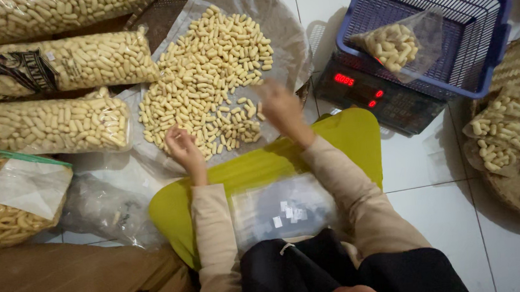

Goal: The person scoops small, cylindrical snack pieces from a large woven tray into clear plastic bags. They place each filled bag onto a digital scale to check the weight, then move the bag to a blue basket. The person repeats this process continuously.

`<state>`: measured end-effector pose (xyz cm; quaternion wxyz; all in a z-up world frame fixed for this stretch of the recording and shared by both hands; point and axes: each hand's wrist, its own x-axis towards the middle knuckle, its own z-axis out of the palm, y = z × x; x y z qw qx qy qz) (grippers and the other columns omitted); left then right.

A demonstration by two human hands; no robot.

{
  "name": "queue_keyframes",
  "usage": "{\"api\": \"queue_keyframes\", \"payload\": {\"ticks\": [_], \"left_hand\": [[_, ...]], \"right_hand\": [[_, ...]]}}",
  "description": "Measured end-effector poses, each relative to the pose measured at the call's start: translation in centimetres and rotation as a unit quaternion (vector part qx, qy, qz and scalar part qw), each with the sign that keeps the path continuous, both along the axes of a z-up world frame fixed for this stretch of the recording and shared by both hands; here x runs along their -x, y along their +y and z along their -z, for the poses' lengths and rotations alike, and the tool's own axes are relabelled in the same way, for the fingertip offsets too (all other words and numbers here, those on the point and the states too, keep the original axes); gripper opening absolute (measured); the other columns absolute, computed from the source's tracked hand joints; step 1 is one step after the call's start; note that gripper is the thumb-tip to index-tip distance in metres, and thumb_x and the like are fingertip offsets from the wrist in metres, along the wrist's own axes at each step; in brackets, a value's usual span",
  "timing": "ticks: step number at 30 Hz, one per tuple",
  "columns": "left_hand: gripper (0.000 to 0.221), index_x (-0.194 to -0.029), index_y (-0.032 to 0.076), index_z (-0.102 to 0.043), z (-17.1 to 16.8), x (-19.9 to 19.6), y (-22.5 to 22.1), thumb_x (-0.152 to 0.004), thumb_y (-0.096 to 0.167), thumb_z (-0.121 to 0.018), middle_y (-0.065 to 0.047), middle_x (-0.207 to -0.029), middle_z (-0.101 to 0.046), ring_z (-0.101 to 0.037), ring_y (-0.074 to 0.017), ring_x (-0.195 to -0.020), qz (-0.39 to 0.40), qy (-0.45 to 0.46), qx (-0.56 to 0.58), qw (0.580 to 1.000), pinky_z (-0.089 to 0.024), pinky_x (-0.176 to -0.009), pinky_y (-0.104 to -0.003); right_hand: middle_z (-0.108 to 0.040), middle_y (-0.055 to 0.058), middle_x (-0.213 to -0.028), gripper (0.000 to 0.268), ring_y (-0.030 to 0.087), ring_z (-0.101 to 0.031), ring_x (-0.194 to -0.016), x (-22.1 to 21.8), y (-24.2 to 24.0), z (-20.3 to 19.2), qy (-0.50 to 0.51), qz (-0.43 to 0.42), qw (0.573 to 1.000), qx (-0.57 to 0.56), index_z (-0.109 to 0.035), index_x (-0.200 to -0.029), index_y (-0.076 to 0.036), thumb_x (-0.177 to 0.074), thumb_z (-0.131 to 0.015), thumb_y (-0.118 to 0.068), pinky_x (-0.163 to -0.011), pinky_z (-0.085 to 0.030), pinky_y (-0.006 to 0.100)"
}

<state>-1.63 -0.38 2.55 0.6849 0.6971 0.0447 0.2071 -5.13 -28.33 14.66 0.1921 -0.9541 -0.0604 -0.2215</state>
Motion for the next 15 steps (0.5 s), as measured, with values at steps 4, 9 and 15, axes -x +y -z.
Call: {"api": "queue_keyframes", "payload": {"ticks": [4,9,15], "left_hand": [[0.02,-0.125,0.0,-0.06,-2.1,1.5,5.1,-0.108,0.009,-0.059,-0.006,-0.105,-0.067,-0.061,-0.0121,-0.085,0.01,0.012,0.013,1.0,-0.053,-0.073,-0.024],[0.017,-0.12,-0.002,-0.062,-4.4,10.4,7.9,-0.111,0.012,-0.057,-0.006,-0.095,-0.065,-0.06,-0.0133,-0.082,0.034,0.064,-0.095,0.993,-0.051,-0.075,-0.027],[0.014,-0.108,0.005,-0.071,-7.5,16.5,7.2,-0.102,0.014,-0.062,-0.012,-0.107,-0.072,-0.067,-0.0315,-0.102,0.082,0.021,-0.463,0.882,-0.051,-0.091,-0.043]], "right_hand": [[-0.067,0.018,-0.121,0.034,0.037,-0.066,-0.114,4.9,-9.0,-10.2,-0.32,0.234,0.911,0.112,-0.065,-0.124,0.0,-0.092,-0.073,-0.011,-0.101,-0.053,0.047],[-0.064,0.028,-0.105,0.046,0.047,-0.069,-0.091,11.3,-17.2,-15.4,-0.085,0.46,0.883,0.031,-0.066,-0.115,0.007,-0.093,-0.076,-0.032,-0.073,-0.054,0.054],[-0.063,0.006,-0.071,0.038,0.029,-0.069,-0.064,11.4,-27.9,-11.3,0.053,0.314,0.92,-0.229,-0.075,-0.1,0.001,-0.113,-0.055,-0.028,-0.061,-0.05,0.041]]}}
